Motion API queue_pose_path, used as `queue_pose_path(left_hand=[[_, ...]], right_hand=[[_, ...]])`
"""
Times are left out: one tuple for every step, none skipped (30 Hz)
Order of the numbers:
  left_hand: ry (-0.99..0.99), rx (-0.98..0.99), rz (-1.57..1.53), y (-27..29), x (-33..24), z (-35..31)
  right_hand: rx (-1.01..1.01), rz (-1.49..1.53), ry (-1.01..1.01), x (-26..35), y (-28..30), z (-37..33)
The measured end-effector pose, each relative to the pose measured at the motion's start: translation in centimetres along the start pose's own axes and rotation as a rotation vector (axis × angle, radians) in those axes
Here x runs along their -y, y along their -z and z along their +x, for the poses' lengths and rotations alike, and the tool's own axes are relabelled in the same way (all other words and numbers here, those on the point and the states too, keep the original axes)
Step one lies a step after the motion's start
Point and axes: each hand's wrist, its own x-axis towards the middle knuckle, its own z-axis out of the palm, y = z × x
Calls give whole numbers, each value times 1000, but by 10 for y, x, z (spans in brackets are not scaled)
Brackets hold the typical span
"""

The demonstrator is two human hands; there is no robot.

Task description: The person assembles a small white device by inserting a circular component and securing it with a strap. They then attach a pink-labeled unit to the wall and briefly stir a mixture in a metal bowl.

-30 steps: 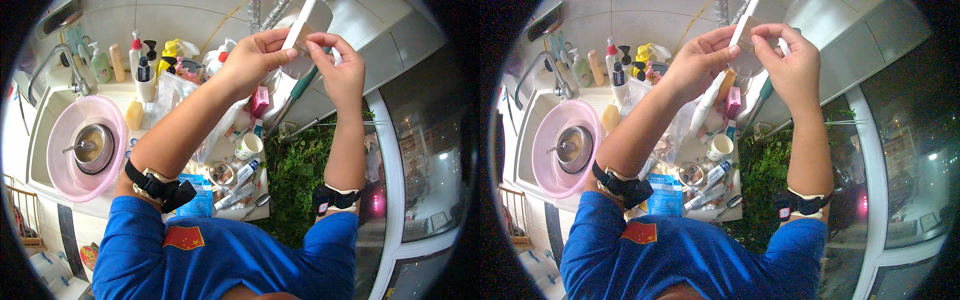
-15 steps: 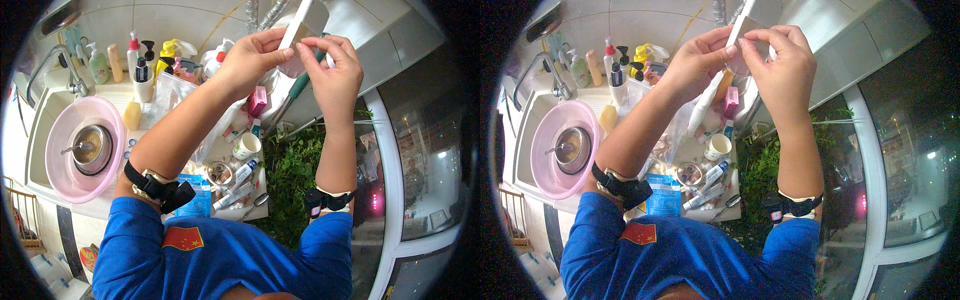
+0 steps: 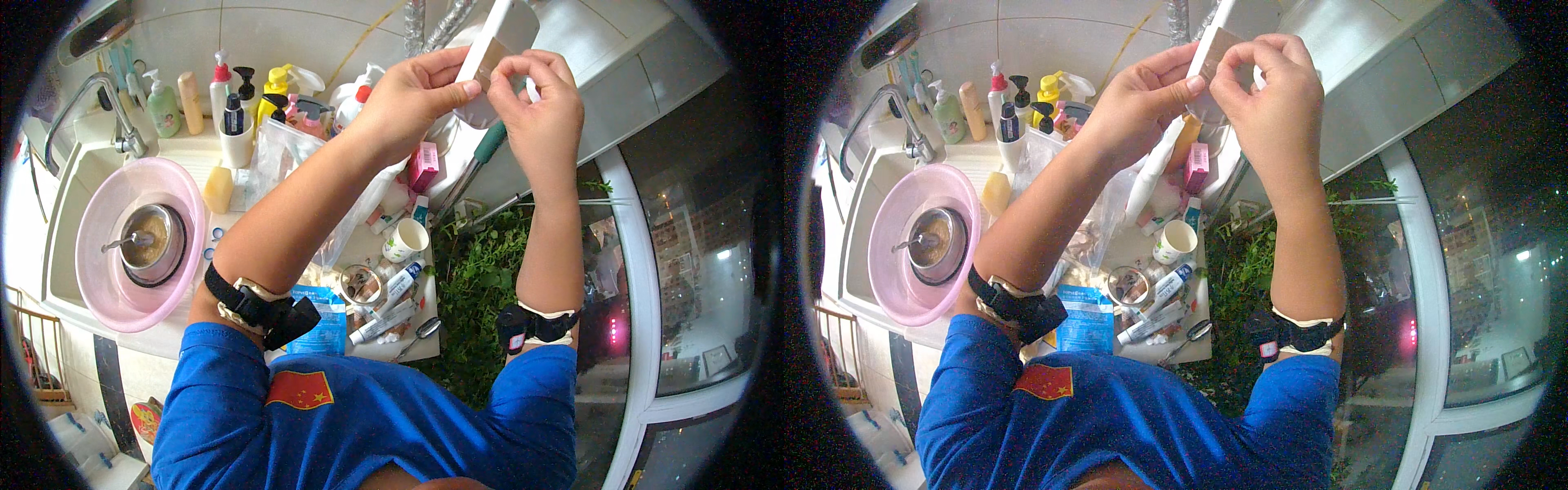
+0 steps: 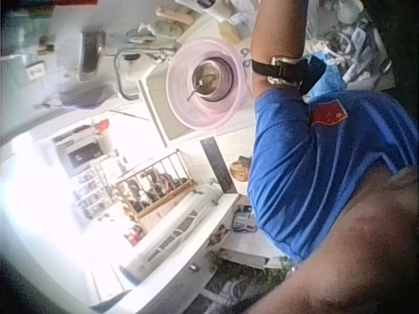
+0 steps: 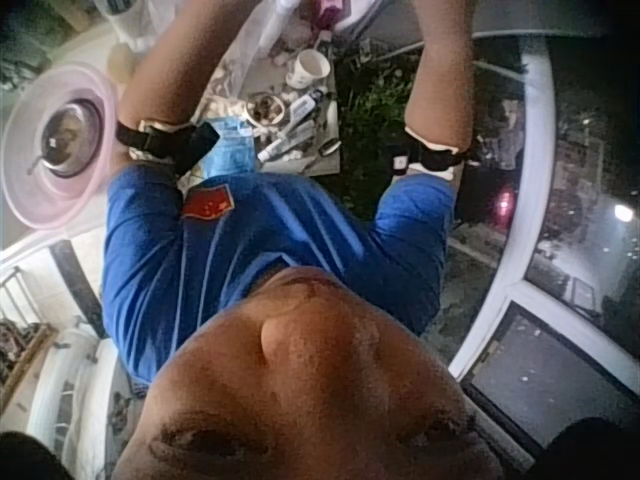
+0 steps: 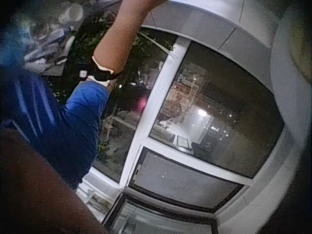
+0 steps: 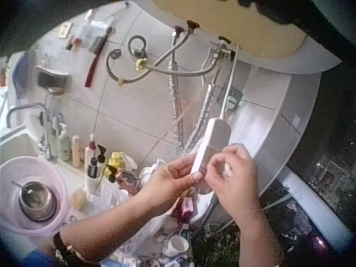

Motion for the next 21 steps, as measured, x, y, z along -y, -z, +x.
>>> queue_pose_path(left_hand=[[0, 5, 7, 0, 0, 0], [2, 5, 9, 1, 0, 0], [3, 5, 10, 1, 0, 0], [3, 3, 12, 1, 0, 0], [2, 0, 14, 1, 1, 0], [5, -7, 9, 1, 1, 0], [5, -3, 10, 1, 1, 1], [8, -4, 4, 0, 1, 1], [10, -4, -1, 0, 2, 1], [9, -9, 7, 0, 2, 1], [7, -14, 15, 0, 2, 1], [11, -25, 20, 0, 2, 1], [1, -11, 22, 0, 2, 1], [-3, -3, 22, 0, 2, 1], [-5, 1, 21, 0, 2, 0], [-6, 3, 25, -1, 2, 0], [-5, 2, 27, -1, 1, 0], [-2, -3, 27, -1, 1, 0], [-8, -10, 8, -2, 1, 0], [-13, -21, -13, -2, 1, 0], [-17, -32, -35, -2, 1, 0]], right_hand=[[-4, 16, -4, 0, 0, 0], [-3, 2, -4, 0, 1, 0], [-2, -7, -4, 0, 1, 0], [3, -21, -27, 1, 1, 0], [13, -5, -15, 2, 2, 0], [26, 7, -25, 3, 3, 0], [40, 18, -35, 3, 3, -1], [62, 8, -55, 4, 4, -1], [83, -1, -75, 5, 4, -2], [106, -11, -95, 5, 5, -2], [102, -22, -66, 4, 4, -2], [98, -33, -37, 3, 3, -1], [95, -44, -8, 2, 2, 0], [79, -51, 20, 1, 1, 1], [64, -58, 47, 0, 0, 2], [49, -64, 75, -1, -1, 3], [54, -60, 76, -1, -1, 3], [58, -55, 76, -2, -1, 4], [62, -51, 77, -2, -1, 4], [71, -27, 31, -2, -1, 3], [79, -4, -14, -2, 0, 2]])
